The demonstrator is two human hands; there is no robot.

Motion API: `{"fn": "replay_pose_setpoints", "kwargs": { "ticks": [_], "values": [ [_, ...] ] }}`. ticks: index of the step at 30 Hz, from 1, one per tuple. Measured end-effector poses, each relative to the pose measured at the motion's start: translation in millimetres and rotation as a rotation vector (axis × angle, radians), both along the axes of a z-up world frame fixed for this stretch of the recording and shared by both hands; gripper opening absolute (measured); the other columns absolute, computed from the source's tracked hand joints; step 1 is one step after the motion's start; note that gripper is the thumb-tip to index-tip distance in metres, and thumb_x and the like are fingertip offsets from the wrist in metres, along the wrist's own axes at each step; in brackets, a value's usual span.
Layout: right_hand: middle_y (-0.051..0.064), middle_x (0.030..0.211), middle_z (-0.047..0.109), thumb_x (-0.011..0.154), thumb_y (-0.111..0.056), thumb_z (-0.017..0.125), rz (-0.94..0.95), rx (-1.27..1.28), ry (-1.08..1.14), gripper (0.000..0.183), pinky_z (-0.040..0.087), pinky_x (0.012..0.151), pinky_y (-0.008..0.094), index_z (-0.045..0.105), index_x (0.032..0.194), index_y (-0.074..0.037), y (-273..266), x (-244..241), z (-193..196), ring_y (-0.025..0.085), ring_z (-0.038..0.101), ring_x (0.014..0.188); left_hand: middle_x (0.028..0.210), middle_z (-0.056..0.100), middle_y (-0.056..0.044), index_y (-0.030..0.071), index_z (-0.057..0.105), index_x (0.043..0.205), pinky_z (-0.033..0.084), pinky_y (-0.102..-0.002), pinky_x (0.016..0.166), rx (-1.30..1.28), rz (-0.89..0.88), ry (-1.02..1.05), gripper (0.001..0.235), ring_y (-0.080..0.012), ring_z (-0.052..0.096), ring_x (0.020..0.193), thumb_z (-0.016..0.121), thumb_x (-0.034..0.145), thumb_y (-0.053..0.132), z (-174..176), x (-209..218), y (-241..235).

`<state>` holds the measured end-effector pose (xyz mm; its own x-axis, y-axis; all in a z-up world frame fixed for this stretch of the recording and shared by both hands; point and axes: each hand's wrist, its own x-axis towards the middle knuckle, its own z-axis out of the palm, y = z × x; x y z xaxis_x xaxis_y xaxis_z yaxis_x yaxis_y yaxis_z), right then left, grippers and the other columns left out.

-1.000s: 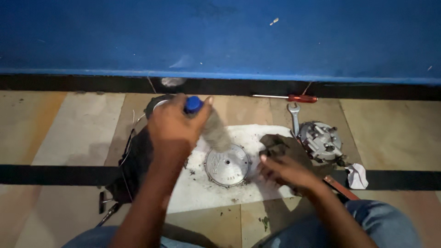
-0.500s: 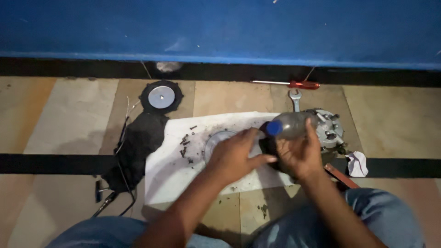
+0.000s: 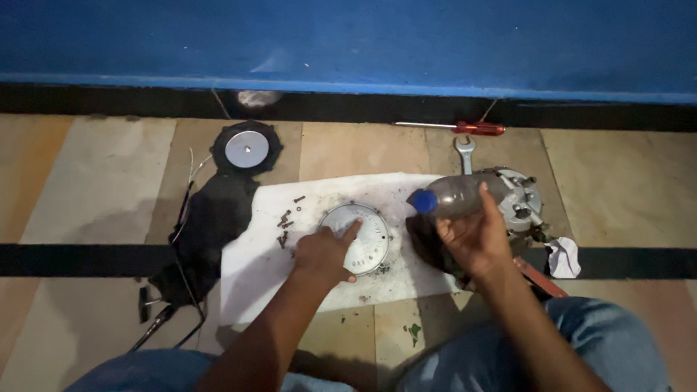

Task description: The person scrubs a circular metal cover with a small brush, then pours liquid from a plastic bottle onto it. They wipe the cover with a cloth, flip it over, and repeat the scrubbing and wiping process on the other side.

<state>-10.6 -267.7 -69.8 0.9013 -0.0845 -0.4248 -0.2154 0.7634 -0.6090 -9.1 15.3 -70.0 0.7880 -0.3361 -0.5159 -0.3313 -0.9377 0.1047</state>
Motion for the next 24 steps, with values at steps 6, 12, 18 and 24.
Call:
{"fn": "replay_pose_setpoints", "kwargs": {
  "ticks": [6, 12, 18, 24],
  "values": [
    [0.012, 0.128, 0.067, 0.098, -0.05, 0.062, 0.017, -0.128, 0.03, 0.057, 0.055, 0.093, 0.037, 0.053, 0.136, -0.009, 11.3, -0.9, 1.9, 0.024, 0.067, 0.113, 0.117, 0.064, -0.018, 0.035, 0.017, 0.163, 0.055, -0.043, 0.086, -0.027, -0.069, -0.068, 0.119, -0.0322, 0.065, 0.11, 0.088, 0.07, 0.059, 1.2, 2.7, 4.1],
    [0.015, 0.136, 0.058, 0.092, -0.041, 0.065, -0.065, -0.423, 0.082, 0.063, 0.053, 0.101, 0.048, 0.04, 0.142, -0.011, 15.6, 1.3, 6.8, 0.03, 0.062, 0.123, 0.107, 0.065, -0.017, 0.044, 0.028, 0.159, 0.055, -0.043, 0.082, -0.111, -0.141, -0.055, 0.103, -0.0324, 0.068, 0.102, 0.086, 0.075, 0.049, -11.7, 6.2, 7.4],
    [0.013, 0.122, 0.065, 0.089, -0.028, 0.072, -0.09, -0.62, 0.012, 0.057, 0.064, 0.079, 0.04, 0.044, 0.134, -0.008, 25.6, -0.7, -3.5, 0.028, 0.071, 0.101, 0.098, 0.069, -0.015, 0.039, 0.034, 0.159, 0.055, -0.044, 0.078, -0.204, -0.259, -0.114, 0.095, -0.0315, 0.068, 0.096, 0.085, 0.078, 0.038, -18.1, 5.5, 7.3],
    [0.011, 0.121, 0.063, 0.089, -0.028, 0.074, -0.112, -0.691, 0.022, 0.059, 0.063, 0.071, 0.039, 0.045, 0.136, -0.009, 36.7, -1.3, -10.9, 0.027, 0.07, 0.099, 0.101, 0.069, -0.015, 0.018, 0.024, 0.161, 0.054, -0.043, 0.081, -0.107, -0.114, -0.006, 0.108, -0.0314, 0.068, 0.097, 0.089, 0.077, 0.037, -6.9, 7.0, 1.8]
  ]
}}
